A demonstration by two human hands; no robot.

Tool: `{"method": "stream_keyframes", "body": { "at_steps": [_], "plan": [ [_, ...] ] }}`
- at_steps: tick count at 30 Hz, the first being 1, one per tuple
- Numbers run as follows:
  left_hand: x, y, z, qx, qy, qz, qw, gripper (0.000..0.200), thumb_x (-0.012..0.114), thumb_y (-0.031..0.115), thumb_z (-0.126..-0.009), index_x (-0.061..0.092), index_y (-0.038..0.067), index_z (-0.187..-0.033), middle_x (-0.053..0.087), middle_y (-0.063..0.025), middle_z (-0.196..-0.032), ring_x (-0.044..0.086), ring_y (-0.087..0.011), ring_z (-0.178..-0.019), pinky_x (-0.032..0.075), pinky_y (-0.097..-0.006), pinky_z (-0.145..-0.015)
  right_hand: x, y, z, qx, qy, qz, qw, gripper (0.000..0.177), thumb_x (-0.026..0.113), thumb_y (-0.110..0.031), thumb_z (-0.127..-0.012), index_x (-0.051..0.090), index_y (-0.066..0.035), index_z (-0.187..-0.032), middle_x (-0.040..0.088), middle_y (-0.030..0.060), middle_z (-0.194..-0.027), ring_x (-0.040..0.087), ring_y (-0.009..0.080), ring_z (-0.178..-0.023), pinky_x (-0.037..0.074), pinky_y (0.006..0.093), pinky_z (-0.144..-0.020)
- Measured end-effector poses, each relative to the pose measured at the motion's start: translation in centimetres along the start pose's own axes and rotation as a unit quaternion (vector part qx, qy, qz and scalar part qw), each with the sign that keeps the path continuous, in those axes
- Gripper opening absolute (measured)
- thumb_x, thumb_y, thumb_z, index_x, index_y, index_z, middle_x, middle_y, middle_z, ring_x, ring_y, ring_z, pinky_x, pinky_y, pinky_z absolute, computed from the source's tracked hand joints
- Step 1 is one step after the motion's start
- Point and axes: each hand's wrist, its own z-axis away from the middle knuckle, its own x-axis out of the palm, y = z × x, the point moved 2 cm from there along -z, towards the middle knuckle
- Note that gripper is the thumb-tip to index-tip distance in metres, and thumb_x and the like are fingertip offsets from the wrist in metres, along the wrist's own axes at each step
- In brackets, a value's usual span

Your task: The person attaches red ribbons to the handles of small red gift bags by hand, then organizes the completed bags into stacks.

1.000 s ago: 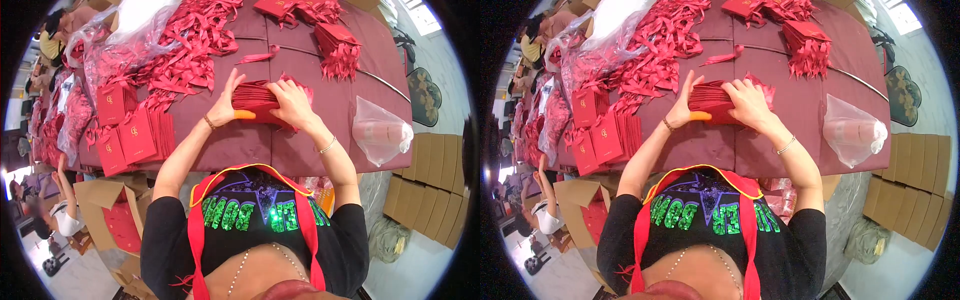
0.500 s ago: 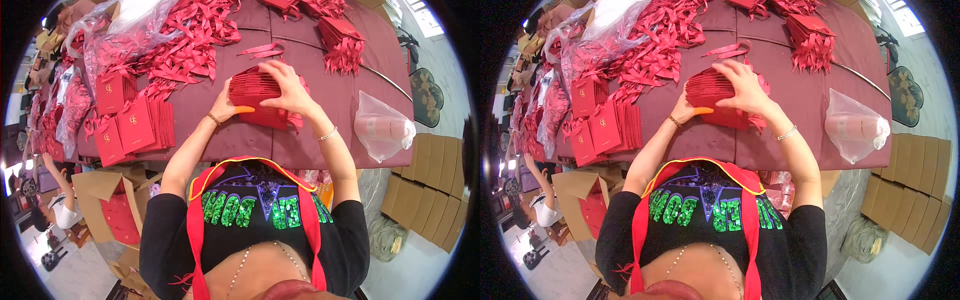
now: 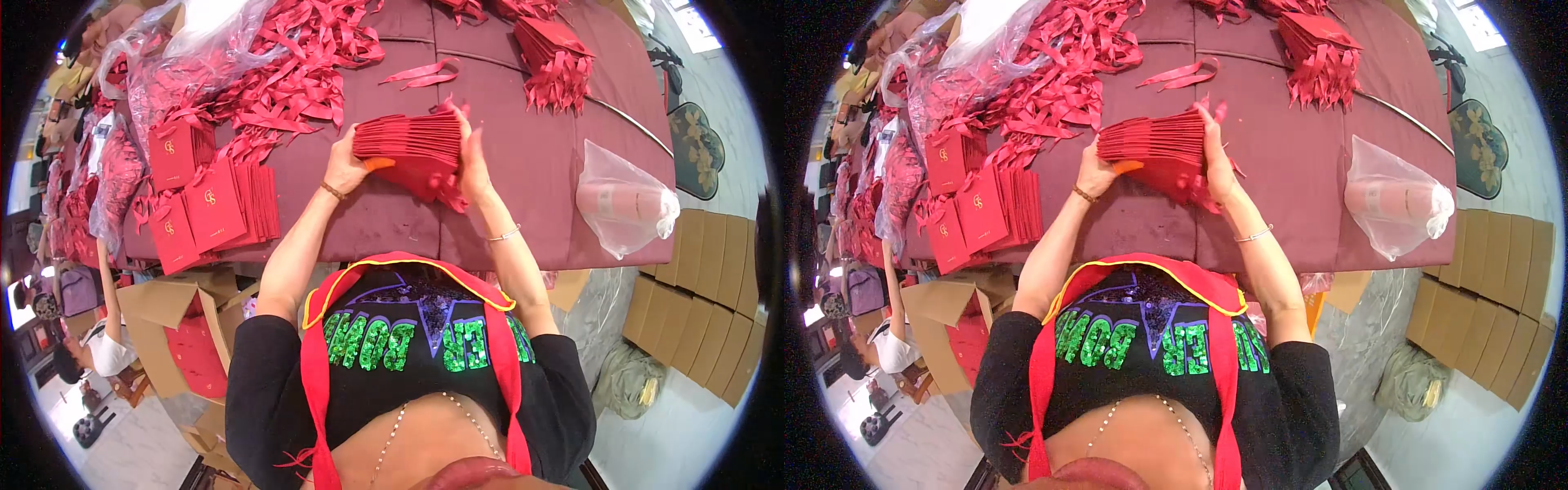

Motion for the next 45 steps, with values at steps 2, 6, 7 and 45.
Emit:
{"method": "stream_keyframes", "body": {
  "at_steps": [2, 6, 7, 45],
  "plan": [
    [-0.6, -2.1, -0.1, -0.013, 0.004, 0.015, 1.0, 0.06, 0.084, 0.015, -0.063, 0.053, 0.003, -0.114, 0.067, -0.0066, -0.097, 0.062, -0.0111, -0.088, 0.051, -0.0294, -0.08, -0.6, -0.2, 0.0, -0.03, -0.069, 0.504, 0.86, 0.104, 0.076, -0.052, -0.062, 0.024, -0.006, -0.14, 0.011, 0.019, -0.147, 0.004, 0.0353, -0.139, 0.008, 0.0511, -0.111],
    [-0.7, -1.8, -0.3, -0.04, -0.046, 0.078, 0.995, 0.066, 0.085, 0.01, -0.059, 0.052, 0.003, -0.116, 0.063, -0.0053, -0.107, 0.059, -0.0119, -0.097, 0.048, -0.0298, -0.086, -0.1, -0.8, 0.0, -0.151, -0.045, 0.683, 0.713, 0.112, 0.081, -0.05, -0.054, 0.02, -0.008, -0.138, 0.008, 0.0207, -0.149, -0.002, 0.0372, -0.14, -0.001, 0.0596, -0.108],
    [-0.6, -1.7, -0.4, -0.042, -0.063, 0.123, 0.99, 0.069, 0.086, 0.008, -0.057, 0.051, 0.004, -0.117, 0.061, -0.0049, -0.111, 0.057, -0.0124, -0.1, 0.047, -0.0303, -0.088, -0.1, -0.7, -0.2, -0.164, -0.06, 0.674, 0.718, 0.11, 0.082, -0.047, -0.054, 0.021, -0.006, -0.137, 0.012, 0.0217, -0.147, 0.003, 0.0389, -0.139, 0.001, 0.0593, -0.108],
    [1.3, 8.5, 0.0, 0.198, -0.144, -0.508, 0.825, 0.049, 0.075, 0.019, -0.059, 0.051, 0.006, -0.099, 0.054, -0.01, -0.088, 0.054, -0.0267, -0.086, 0.045, -0.0378, -0.07, 3.1, -1.2, 1.1, -0.124, -0.147, 0.459, 0.867, 0.103, 0.077, -0.042, -0.064, 0.023, -0.003, -0.143, 0.017, 0.0178, -0.149, 0.017, 0.0313, -0.138, 0.016, 0.0425, -0.111]
  ]
}}
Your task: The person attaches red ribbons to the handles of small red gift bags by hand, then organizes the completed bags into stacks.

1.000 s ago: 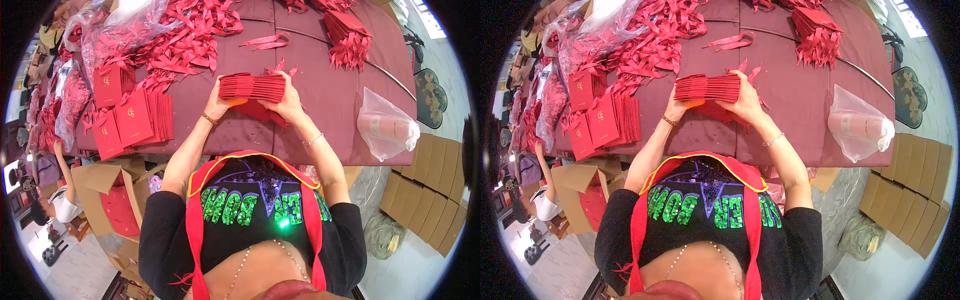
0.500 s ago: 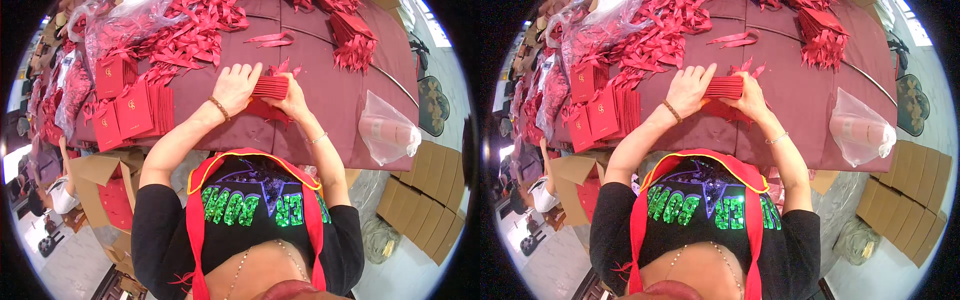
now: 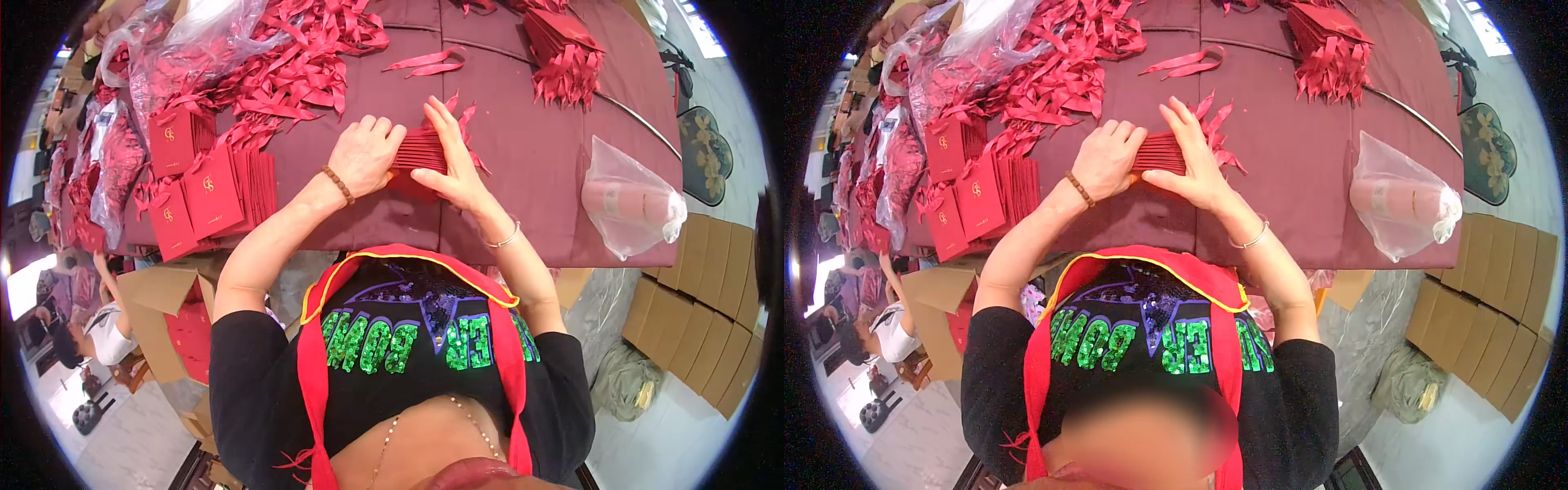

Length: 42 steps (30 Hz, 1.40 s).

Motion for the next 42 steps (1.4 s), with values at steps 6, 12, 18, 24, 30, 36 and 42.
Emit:
{"method": "stream_keyframes", "body": {
  "at_steps": [6, 12, 18, 24, 30, 36, 42],
  "plan": [
    [0.0, -0.2, 0.1, -0.002, -0.029, 0.039, 0.999, 0.049, 0.074, 0.018, -0.062, 0.051, 0.009, -0.104, 0.056, -0.0092, -0.085, 0.058, -0.0264, -0.082, 0.046, -0.0387, -0.069, -0.9, -0.1, 0.2, -0.082, -0.025, 0.138, 0.987, 0.105, 0.081, -0.04, -0.06, 0.024, -0.007, -0.141, 0.019, 0.021, -0.147, 0.017, 0.0345, -0.138, 0.019, 0.0489, -0.11],
    [0.1, 0.2, 0.6, 0.003, -0.053, 0.007, 0.999, 0.047, 0.074, 0.019, -0.063, 0.05, 0.009, -0.103, 0.056, -0.0095, -0.087, 0.058, -0.0264, -0.083, 0.045, -0.0387, -0.069, -0.9, -0.1, -0.7, -0.092, -0.08, 0.238, 0.964, 0.056, 0.076, -0.016, -0.066, 0.051, -0.005, -0.114, 0.053, 0.0137, -0.103, 0.053, 0.0336, -0.1, 0.043, 0.041, -0.09],
    [-0.3, 1.7, -0.2, -0.018, 0.049, -0.07, 0.996, 0.069, 0.074, 0.019, -0.063, 0.045, 0.009, -0.125, 0.057, -0.0098, -0.093, 0.057, -0.0245, -0.086, 0.043, -0.0376, -0.07, -1.0, 0.4, -1.1, -0.088, -0.09, 0.219, 0.968, 0.049, 0.075, -0.014, -0.067, 0.052, -0.006, -0.11, 0.052, 0.0143, -0.101, 0.053, 0.0333, -0.098, 0.046, 0.0401, -0.084],
    [0.8, 0.4, -0.6, -0.038, -0.022, -0.032, 0.999, 0.039, 0.074, 0.017, -0.063, 0.052, 0.007, -0.094, 0.058, -0.0116, -0.079, 0.06, -0.0284, -0.074, 0.046, -0.0392, -0.065, 0.0, -2.1, 1.9, -0.18, 0.198, 0.314, 0.911, 0.049, 0.076, -0.011, -0.065, 0.051, -0.007, -0.107, 0.054, 0.0114, -0.107, 0.05, 0.0302, -0.106, 0.035, 0.0453, -0.095],
    [-2.8, -0.7, -2.0, -0.155, -0.065, 0.106, 0.98, 0.044, 0.076, 0.031, -0.066, 0.054, 0.006, -0.094, 0.063, -0.016, -0.079, 0.063, -0.0346, -0.077, 0.048, -0.0449, -0.066, 2.3, -0.6, 7.5, 0.153, 0.116, 0.034, 0.981, 0.035, 0.07, -0.033, -0.079, 0.059, -0.003, -0.065, 0.054, 0.0096, -0.055, 0.054, 0.0204, -0.049, 0.044, 0.0338, -0.049],
    [-2.3, -1.8, -1.1, -0.191, -0.076, 0.257, 0.944, 0.053, 0.079, 0.039, -0.061, 0.058, 0.006, -0.097, 0.066, -0.0182, -0.081, 0.063, -0.0358, -0.08, 0.048, -0.0435, -0.068, -1.9, 0.0, 6.6, 0.207, 0.176, 0.199, 0.942, 0.048, 0.069, -0.05, -0.072, 0.058, -0.006, -0.057, 0.051, 0.0081, -0.046, 0.055, 0.0231, -0.046, 0.042, 0.0354, -0.047],
    [-2.6, -0.9, -0.2, -0.218, -0.105, 0.258, 0.935, 0.055, 0.079, 0.039, -0.06, 0.059, 0.006, -0.099, 0.066, -0.0175, -0.083, 0.063, -0.0357, -0.081, 0.048, -0.0427, -0.07, -2.9, 0.2, 5.4, 0.17, 0.08, 0.24, 0.952, 0.056, 0.073, -0.048, -0.069, 0.06, -0.007, -0.104, 0.061, 0.0149, -0.097, 0.059, 0.0286, -0.09, 0.046, 0.0381, -0.078]
  ]
}}
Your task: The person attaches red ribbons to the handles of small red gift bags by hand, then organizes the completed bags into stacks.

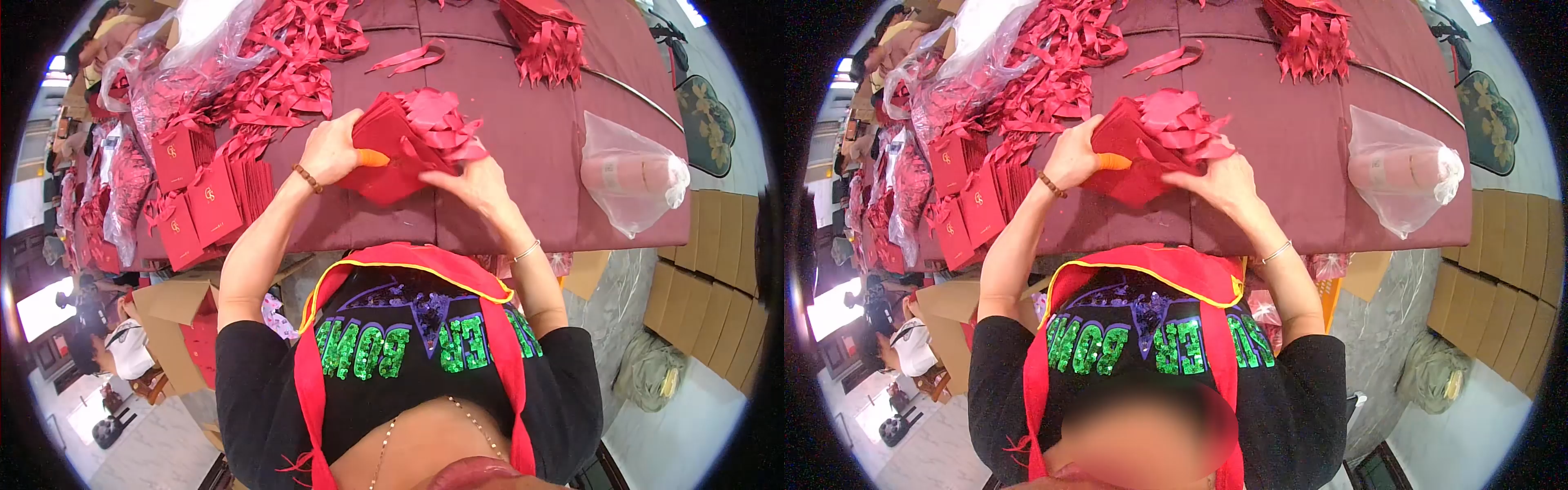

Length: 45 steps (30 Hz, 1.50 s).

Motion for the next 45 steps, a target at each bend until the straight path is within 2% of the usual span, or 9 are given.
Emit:
{"method": "stream_keyframes", "body": {
  "at_steps": [5, 8, 24, 31, 33, 36, 38, 40, 45],
  "plan": [
    [-0.3, 0.8, 1.2, 0.021, -0.014, 0.028, 0.999, 0.055, 0.079, 0.039, -0.061, 0.058, 0.007, -0.1, 0.066, -0.0177, -0.086, 0.063, -0.0362, -0.084, 0.047, -0.044, -0.073, -1.8, -2.0, -0.6, 0.031, -0.284, -0.448, 0.847, 0.062, 0.08, -0.023, -0.069, 0.054, -0.004, -0.123, 0.053, 0.0078, -0.127, 0.049, 0.0175, -0.117, 0.037, 0.0316, -0.101],
    [0.1, 1.3, 1.7, 0.016, -0.042, -0.03, 0.999, 0.054, 0.078, 0.038, -0.061, 0.057, 0.006, -0.1, 0.065, -0.0188, -0.086, 0.061, -0.0382, -0.083, 0.047, -0.0453, -0.072, -2.2, -2.4, -1.1, 0.06, -0.359, -0.367, 0.856, 0.071, 0.083, -0.016, -0.065, 0.05, -0.004, -0.126, 0.055, 0.0055, -0.125, 0.051, 0.0162, -0.114, 0.038, 0.0318, -0.101],
    [1.9, -0.9, 5.7, 0.023, -0.083, 0.152, 0.985, 0.081, 0.078, 0.035, -0.066, 0.038, 0.004, -0.129, 0.057, -0.02, -0.117, 0.056, -0.0341, -0.108, 0.043, -0.0375, -0.092, 2.2, -1.2, 0.1, 0.058, -0.351, -0.36, 0.862, 0.07, 0.079, -0.023, -0.071, 0.045, -0.007, -0.131, 0.047, 0.0091, -0.133, 0.042, 0.021, -0.124, 0.032, 0.0351, -0.106],
    [-2.0, 1.8, 5.6, 0.191, 0.076, -0.222, 0.953, 0.052, 0.074, 0.024, -0.066, 0.05, 0.007, -0.109, 0.058, -0.0104, -0.085, 0.06, -0.0276, -0.08, 0.047, -0.0389, -0.068, 11.7, 5.1, -2.3, -0.168, -0.125, -0.328, 0.921, 0.039, 0.077, -0.018, -0.071, 0.058, -0.008, -0.103, 0.059, 0.0058, -0.108, 0.056, 0.0177, -0.091, 0.046, 0.0377, -0.078],
    [-1.2, 0.5, 4.5, 0.186, 0.079, -0.256, 0.945, 0.051, 0.074, 0.024, -0.066, 0.05, 0.008, -0.108, 0.056, -0.0087, -0.082, 0.058, -0.0263, -0.078, 0.045, -0.0382, -0.066, 14.5, 6.4, -3.9, -0.138, -0.217, -0.173, 0.951, 0.043, 0.074, -0.032, -0.074, 0.058, -0.01, -0.108, 0.057, 0.005, -0.116, 0.056, 0.0188, -0.097, 0.043, 0.0412, -0.086],
    [1.4, -2.6, 3.5, 0.172, 0.069, -0.261, 0.947, 0.055, 0.075, 0.025, -0.065, 0.05, 0.009, -0.112, 0.055, -0.0089, -0.084, 0.057, -0.0268, -0.08, 0.045, -0.0386, -0.069, 14.2, 3.1, -4.8, -0.116, -0.17, -0.458, 0.865, 0.041, 0.073, -0.021, -0.076, 0.06, -0.009, -0.113, 0.063, 0.0033, -0.11, 0.057, 0.0198, -0.104, 0.042, 0.0373, -0.095],
    [1.7, -2.3, 3.9, 0.162, 0.097, -0.279, 0.942, 0.058, 0.076, 0.025, -0.064, 0.05, 0.009, -0.114, 0.054, -0.0092, -0.086, 0.057, -0.0271, -0.081, 0.045, -0.0392, -0.069, 13.5, 2.5, -5.0, -0.271, -0.09, -0.213, 0.935, 0.044, 0.072, -0.03, -0.076, 0.059, -0.012, -0.114, 0.063, 0.0027, -0.112, 0.055, 0.021, -0.106, 0.037, 0.038, -0.098],
    [1.9, -2.1, 4.0, 0.153, 0.092, -0.278, 0.944, 0.06, 0.076, 0.026, -0.063, 0.049, 0.01, -0.114, 0.054, -0.0094, -0.087, 0.057, -0.0276, -0.081, 0.045, -0.0395, -0.07, 14.3, 2.5, -4.9, -0.073, -0.234, -0.531, 0.811, 0.045, 0.072, -0.029, -0.076, 0.059, -0.012, -0.115, 0.062, 0.0032, -0.112, 0.056, 0.0205, -0.106, 0.038, 0.0371, -0.098],
    [2.3, -3.0, 3.6, 0.118, 0.06, -0.271, 0.953, 0.059, 0.076, 0.026, -0.064, 0.049, 0.009, -0.114, 0.058, -0.0115, -0.088, 0.059, -0.0312, -0.085, 0.047, -0.0414, -0.072, 12.9, 1.5, -5.6, -0.16, -0.204, -0.312, 0.914, 0.054, 0.075, -0.022, -0.074, 0.054, -0.009, -0.122, 0.059, 0.0051, -0.118, 0.053, 0.0193, -0.111, 0.038, 0.0344, -0.1]
  ]
}}
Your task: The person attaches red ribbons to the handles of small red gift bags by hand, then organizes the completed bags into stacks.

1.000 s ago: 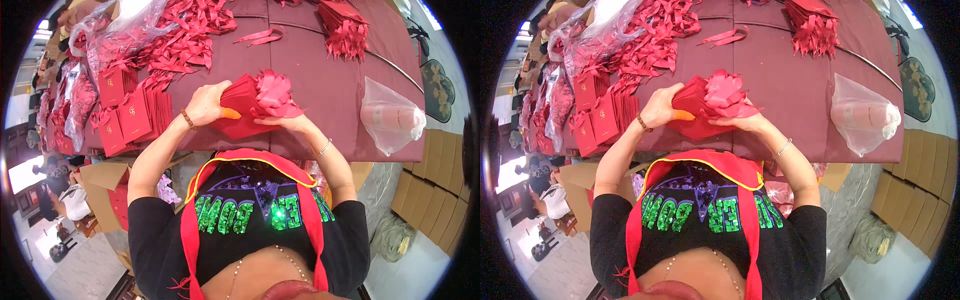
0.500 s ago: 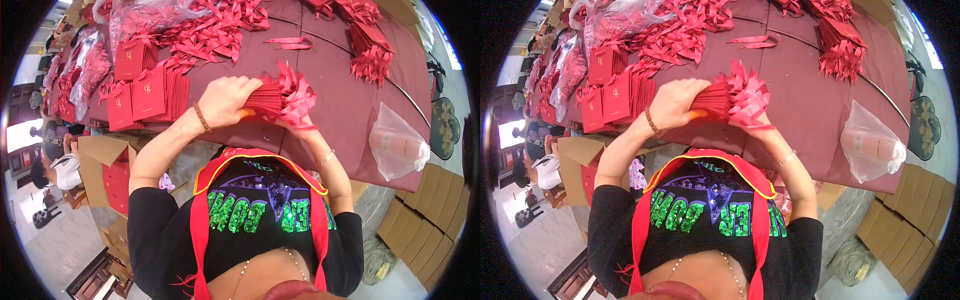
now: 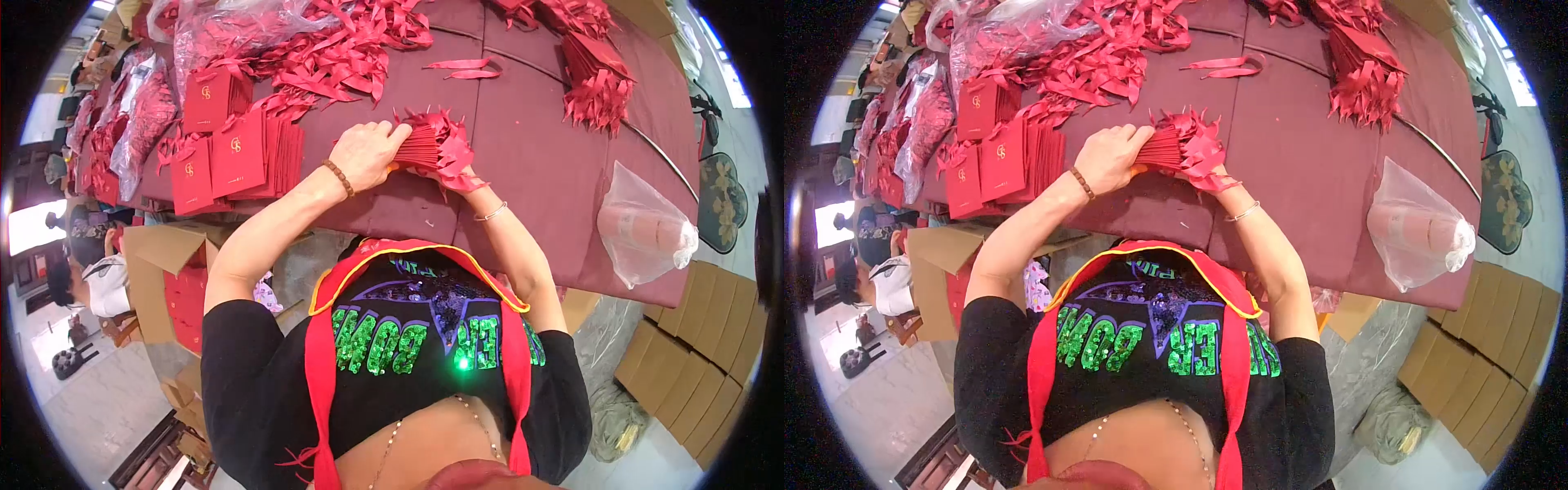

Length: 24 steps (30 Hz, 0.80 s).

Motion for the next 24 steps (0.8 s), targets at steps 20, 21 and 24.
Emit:
{"method": "stream_keyframes", "body": {
  "at_steps": [20, 21, 24],
  "plan": [
    [6.3, 0.1, 6.3, -0.193, -0.058, 0.928, 0.314, 0.054, 0.065, 0.01, -0.082, 0.041, 0.002, -0.13, 0.054, -0.012, -0.122, 0.058, -0.0249, -0.107, 0.05, -0.0414, -0.09, 2.2, -10.0, 8.5, 0.313, 0.105, -0.437, 0.837, 0.05, 0.045, -0.043, -0.094, 0.051, -0.002, -0.121, 0.061, 0.0102, -0.109, 0.059, 0.0188, -0.097, 0.045, 0.0326, -0.088],
    [6.2, 0.2, 6.2, -0.194, -0.071, 0.914, 0.348, 0.056, 0.066, 0.009, -0.081, 0.04, 0.003, -0.131, 0.055, -0.0117, -0.121, 0.058, -0.0244, -0.106, 0.05, -0.0401, -0.09, 1.9, -9.6, 7.8, 0.266, 0.126, -0.424, 0.857, 0.049, 0.048, -0.041, -0.093, 0.05, -0.001, -0.122, 0.059, 0.0108, -0.114, 0.057, 0.0194, -0.103, 0.044, 0.0337, -0.091],
    [5.8, -0.3, 6.0, -0.205, -0.093, 0.887, 0.403, 0.059, 0.067, 0.007, -0.079, 0.04, 0.004, -0.131, 0.055, -0.0109, -0.121, 0.058, -0.0229, -0.106, 0.05, -0.0378, -0.089, -0.3, -9.8, 6.3, 0.281, 0.069, -0.431, 0.855, 0.054, 0.063, -0.031, -0.085, 0.046, 0.0, -0.126, 0.056, 0.0109, -0.121, 0.053, 0.0188, -0.111, 0.041, 0.0359, -0.097]
  ]
}}
